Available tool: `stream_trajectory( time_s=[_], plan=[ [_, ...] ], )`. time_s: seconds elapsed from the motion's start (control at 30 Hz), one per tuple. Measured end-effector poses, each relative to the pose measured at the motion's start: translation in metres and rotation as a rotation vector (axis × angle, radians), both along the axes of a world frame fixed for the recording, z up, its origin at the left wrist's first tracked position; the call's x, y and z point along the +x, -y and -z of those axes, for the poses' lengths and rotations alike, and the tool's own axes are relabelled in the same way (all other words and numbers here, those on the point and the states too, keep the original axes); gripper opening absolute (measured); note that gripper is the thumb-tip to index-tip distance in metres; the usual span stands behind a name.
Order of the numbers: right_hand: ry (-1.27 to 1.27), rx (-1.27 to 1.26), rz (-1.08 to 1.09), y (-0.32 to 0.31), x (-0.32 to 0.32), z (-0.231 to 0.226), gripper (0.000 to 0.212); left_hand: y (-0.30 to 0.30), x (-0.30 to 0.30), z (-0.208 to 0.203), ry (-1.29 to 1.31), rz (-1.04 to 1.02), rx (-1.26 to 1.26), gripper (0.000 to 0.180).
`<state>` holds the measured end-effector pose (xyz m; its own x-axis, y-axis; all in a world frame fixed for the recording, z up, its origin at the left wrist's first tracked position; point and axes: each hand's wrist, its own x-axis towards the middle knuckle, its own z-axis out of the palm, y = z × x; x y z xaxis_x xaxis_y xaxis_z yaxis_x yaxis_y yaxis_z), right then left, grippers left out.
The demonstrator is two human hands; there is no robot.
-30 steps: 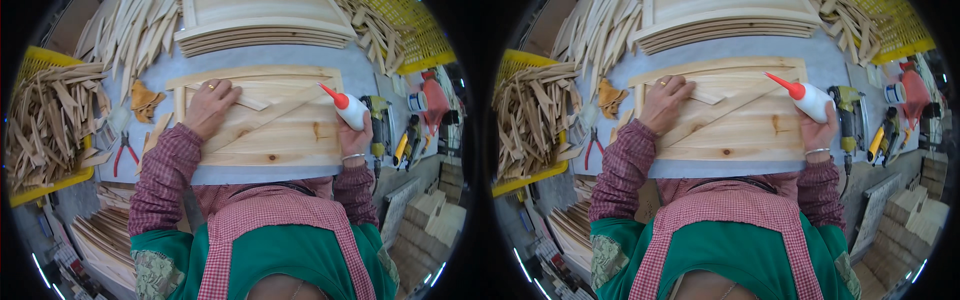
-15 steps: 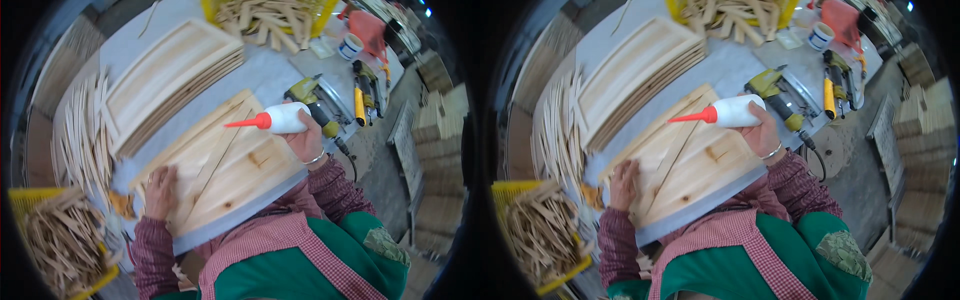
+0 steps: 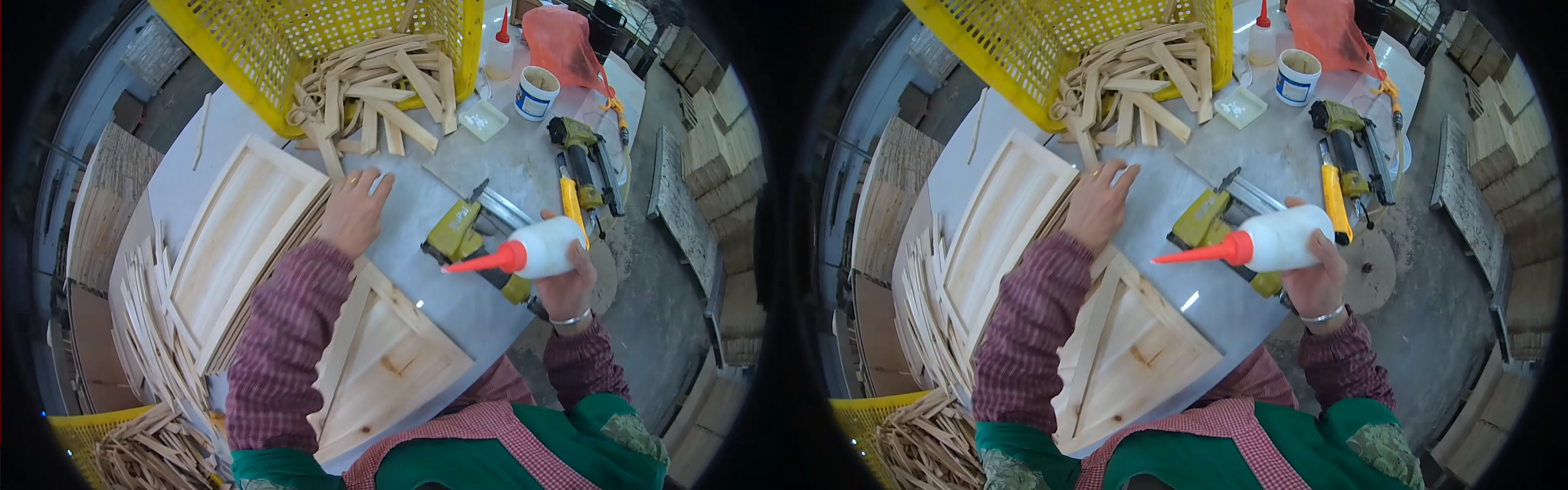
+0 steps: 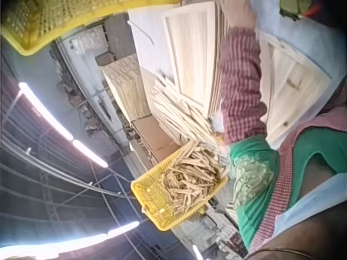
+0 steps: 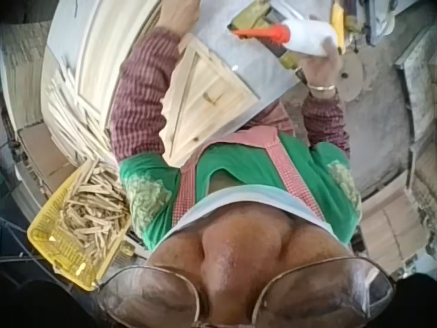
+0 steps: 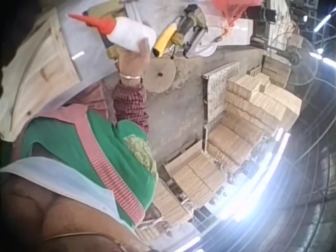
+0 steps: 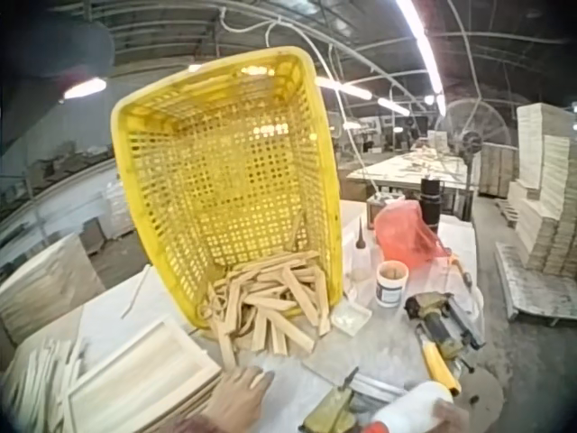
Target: Assembling small decorative wooden panels by gluing and stapling cross-pieces onto a wooden frame.
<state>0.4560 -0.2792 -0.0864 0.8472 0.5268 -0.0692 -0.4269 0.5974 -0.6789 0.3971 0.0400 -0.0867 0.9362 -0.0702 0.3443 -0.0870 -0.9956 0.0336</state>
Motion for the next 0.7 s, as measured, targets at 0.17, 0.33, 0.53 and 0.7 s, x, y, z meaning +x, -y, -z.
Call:
stream_trajectory(
  time_s=[0.17, 0.33, 0.53, 0.7],
  plan=[
    [0.014, -0.017, 0.064, 0.003, 0.015, 0.001, 0.071, -0.011, 0.095, 0.014, -0.053, -0.098, 0.331, 0.042],
    [0.009, -0.040, 0.113, 0.002, 0.022, 0.009, 0.072, -0.021, 0.146, 0.033, -0.035, -0.122, 0.458, 0.034],
    [-0.018, -0.045, 0.146, 0.004, 0.026, 0.016, 0.071, -0.013, 0.134, 0.030, -0.055, -0.029, 0.745, 0.031],
    [-0.040, 0.025, 0.101, 0.016, 0.020, 0.015, 0.067, 0.012, 0.095, 0.009, 0.009, 0.072, 0.802, 0.031]
  ],
)
